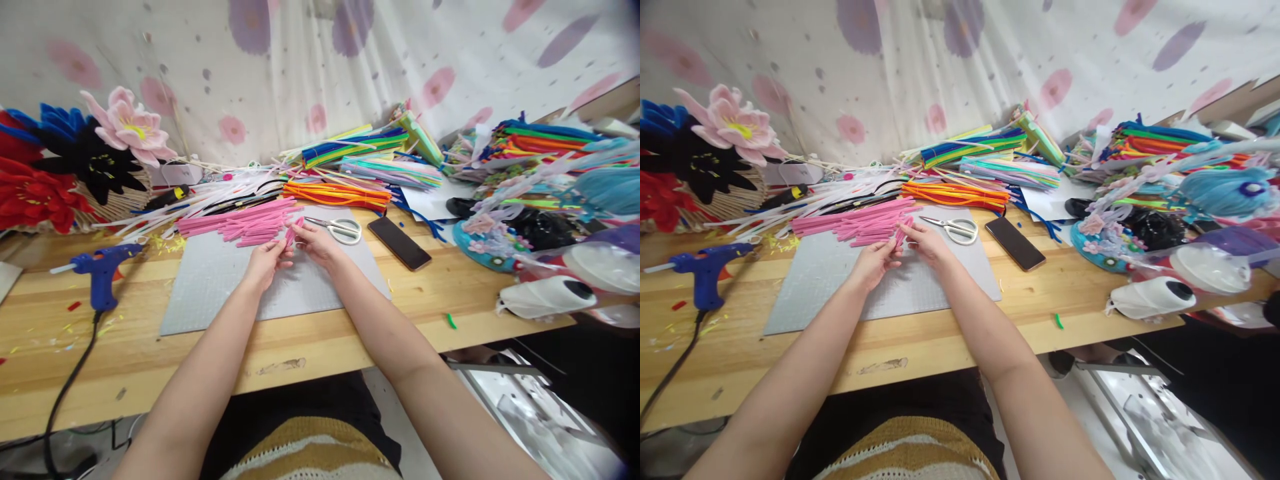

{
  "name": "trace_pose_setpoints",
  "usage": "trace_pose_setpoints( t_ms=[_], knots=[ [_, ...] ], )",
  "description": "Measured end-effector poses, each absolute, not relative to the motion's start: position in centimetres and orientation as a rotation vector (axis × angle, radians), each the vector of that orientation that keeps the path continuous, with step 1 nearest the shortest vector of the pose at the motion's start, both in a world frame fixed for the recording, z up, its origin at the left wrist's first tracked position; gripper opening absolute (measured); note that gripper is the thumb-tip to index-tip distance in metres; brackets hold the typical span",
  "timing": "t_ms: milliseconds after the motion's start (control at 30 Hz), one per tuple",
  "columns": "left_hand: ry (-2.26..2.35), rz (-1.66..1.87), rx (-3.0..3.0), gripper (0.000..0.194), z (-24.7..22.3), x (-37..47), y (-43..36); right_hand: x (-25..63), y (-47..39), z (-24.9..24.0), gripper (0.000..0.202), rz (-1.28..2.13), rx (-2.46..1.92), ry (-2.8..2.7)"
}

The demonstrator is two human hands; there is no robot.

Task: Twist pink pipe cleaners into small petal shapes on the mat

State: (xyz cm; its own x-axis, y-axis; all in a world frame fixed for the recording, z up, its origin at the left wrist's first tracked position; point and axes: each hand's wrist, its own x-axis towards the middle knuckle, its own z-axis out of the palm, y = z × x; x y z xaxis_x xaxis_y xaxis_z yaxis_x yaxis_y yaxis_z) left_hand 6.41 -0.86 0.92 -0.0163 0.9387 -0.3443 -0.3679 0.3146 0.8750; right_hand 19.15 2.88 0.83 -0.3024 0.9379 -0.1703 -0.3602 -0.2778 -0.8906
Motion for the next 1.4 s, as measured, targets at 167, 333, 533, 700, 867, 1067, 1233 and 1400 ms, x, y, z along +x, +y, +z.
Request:
trace_pose_setpoints(
  t_ms=[167, 333, 533, 700, 867, 1067, 1233, 1400],
  knots=[
    [1.103, 1.080, 0.677, 0.011, 1.0, 6.3, -0.9, 19.5, 3.4, 0.5, 0.026, 1.615, -0.882, -1.046],
    [1.081, 1.018, 0.684, 0.010, 1.4, 6.2, -0.9, 19.2, 3.4, 0.2, 0.034, 1.584, -0.838, -1.084],
    [1.072, 0.947, 0.672, 0.021, 1.4, 6.1, -1.0, 19.1, 3.7, -0.3, 0.039, 1.535, -0.827, -1.177],
    [1.039, 0.906, 0.630, 0.014, 1.5, 6.1, -0.9, 18.8, 3.7, -0.5, 0.041, 1.553, -0.829, -1.173],
    [1.051, 0.930, 0.640, 0.008, 1.4, 6.1, -0.7, 19.0, 3.5, -0.2, 0.039, 1.604, -0.813, -1.159],
    [1.079, 1.064, 0.732, 0.007, 1.2, 6.0, -0.7, 20.4, 3.3, 0.1, 0.032, 1.837, -0.734, -1.271],
    [1.036, 0.976, 0.810, 0.013, 1.2, 5.8, -0.9, 20.5, 3.3, 0.0, 0.034, 1.913, -0.752, -1.221],
    [1.034, 0.926, 0.856, 0.019, 1.4, 5.3, -1.0, 20.4, 3.2, 0.2, 0.039, 1.896, -0.772, -1.242]
  ],
)
